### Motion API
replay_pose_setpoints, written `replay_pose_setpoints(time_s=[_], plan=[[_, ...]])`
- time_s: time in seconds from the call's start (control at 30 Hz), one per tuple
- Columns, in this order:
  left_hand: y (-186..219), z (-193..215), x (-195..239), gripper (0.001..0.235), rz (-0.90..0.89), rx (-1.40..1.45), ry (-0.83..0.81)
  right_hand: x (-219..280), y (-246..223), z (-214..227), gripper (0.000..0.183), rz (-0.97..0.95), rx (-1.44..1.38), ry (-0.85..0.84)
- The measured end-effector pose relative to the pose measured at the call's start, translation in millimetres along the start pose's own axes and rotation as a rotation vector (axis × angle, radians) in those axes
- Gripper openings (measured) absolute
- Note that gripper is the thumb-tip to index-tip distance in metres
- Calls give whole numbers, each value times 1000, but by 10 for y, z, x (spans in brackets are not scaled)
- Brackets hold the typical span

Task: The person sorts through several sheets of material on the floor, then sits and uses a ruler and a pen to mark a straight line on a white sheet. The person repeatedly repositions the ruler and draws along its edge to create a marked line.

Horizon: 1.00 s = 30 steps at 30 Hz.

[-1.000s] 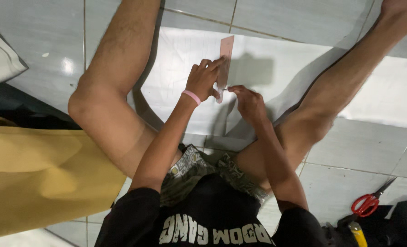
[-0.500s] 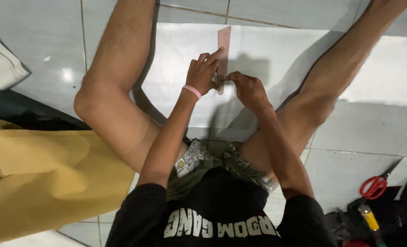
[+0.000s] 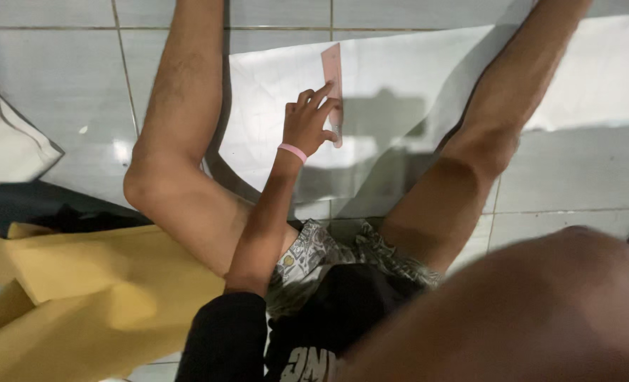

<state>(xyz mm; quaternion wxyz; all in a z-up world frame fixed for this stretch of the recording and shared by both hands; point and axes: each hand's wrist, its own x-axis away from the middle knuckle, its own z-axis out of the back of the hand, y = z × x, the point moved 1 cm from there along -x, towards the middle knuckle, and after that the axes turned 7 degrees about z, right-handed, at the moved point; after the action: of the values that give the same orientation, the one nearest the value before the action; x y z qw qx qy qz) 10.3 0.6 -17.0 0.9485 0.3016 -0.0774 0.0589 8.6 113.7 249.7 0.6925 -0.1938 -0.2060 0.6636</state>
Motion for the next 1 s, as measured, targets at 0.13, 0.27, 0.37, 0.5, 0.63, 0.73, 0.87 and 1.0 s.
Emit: replay_pose_setpoints(time_s=[0.13,0.27,0.37,0.5,0.63,0.73,0.87,1.0], plan=[[7,83,-43,77,19,-85,-37,210,274,336,28,-28,94,67],[29,53,19,74,28,-47,-13,91,303,1065,28,-214,255,275],[10,120,34,72,57,-24,-39,135,487,1735,29,-305,356,450],[73,118,39,68,46,-82,-43,525,360,1648,29,-283,336,408],[66,177,67,78,42,-58,-31,507,-475,1123,29,-152,176,141],[69,107,36,80,48,-37,-53,426,-738,835,30,-54,82,27],[50,62,-82,88,58,-89,-136,522,-722,732,30,-62,80,68],[70,42,61,75,14,-92,3,464,-718,662,30,-84,78,86]])
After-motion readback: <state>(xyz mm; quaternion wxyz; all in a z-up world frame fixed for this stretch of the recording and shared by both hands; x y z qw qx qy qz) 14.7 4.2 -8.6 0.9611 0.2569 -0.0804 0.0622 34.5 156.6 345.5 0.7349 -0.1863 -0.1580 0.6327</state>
